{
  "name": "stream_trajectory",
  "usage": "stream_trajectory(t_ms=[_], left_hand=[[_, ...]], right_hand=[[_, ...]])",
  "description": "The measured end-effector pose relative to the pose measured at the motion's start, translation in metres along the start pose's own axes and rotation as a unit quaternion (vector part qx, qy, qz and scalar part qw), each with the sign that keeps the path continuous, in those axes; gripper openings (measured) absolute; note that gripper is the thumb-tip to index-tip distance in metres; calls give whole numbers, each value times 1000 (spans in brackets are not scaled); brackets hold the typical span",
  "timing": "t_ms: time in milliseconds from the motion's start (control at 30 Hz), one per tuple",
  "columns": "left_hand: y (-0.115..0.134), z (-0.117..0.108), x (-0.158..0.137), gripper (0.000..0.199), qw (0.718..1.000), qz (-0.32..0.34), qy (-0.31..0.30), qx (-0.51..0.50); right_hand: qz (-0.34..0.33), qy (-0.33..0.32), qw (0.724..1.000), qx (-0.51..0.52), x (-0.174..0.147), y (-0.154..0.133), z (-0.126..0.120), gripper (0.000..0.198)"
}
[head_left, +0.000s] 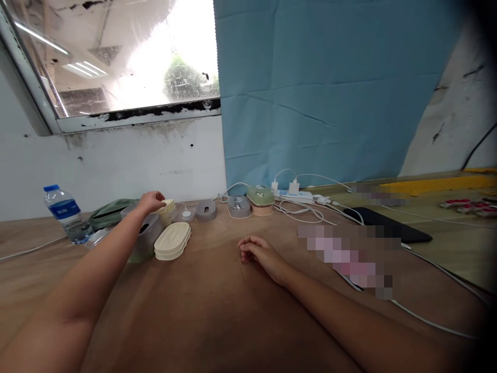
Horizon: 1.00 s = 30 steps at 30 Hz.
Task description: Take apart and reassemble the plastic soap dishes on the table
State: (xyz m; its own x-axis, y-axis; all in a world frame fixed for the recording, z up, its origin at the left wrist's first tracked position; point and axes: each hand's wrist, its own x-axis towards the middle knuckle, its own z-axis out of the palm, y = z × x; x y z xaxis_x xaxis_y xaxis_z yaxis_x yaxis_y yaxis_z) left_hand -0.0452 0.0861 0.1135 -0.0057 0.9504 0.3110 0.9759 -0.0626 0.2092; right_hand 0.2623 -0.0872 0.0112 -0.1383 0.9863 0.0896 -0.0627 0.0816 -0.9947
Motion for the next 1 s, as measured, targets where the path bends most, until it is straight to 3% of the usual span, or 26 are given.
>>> stream_trajectory(t_ms=[133,200,267,400,533,700,867,1000], left_hand=[[27,-9,-55,25,995,53,71,-50],[42,-4,-100,17,972,192,101,-93],[54,7,-146,13,945,299,76,-107],[63,30,-205,12,919,386,24,-80],[59,39,-208,11,912,406,24,-54],[55,43,-197,8,927,364,26,-85],[55,46,-196,10,933,345,-6,-104],[54,50,-196,10,935,338,-32,-102]], right_hand=[[-28,7,997,-71,2,5,-1,11],[-51,18,990,-128,5,9,0,11],[-81,39,976,-198,12,13,1,11],[-154,94,918,-353,39,15,4,25],[-193,125,843,-486,85,13,1,50],[-159,135,768,-606,131,19,-8,65],[-128,143,715,-672,143,27,-15,64],[-130,154,694,-691,143,30,-19,56]])
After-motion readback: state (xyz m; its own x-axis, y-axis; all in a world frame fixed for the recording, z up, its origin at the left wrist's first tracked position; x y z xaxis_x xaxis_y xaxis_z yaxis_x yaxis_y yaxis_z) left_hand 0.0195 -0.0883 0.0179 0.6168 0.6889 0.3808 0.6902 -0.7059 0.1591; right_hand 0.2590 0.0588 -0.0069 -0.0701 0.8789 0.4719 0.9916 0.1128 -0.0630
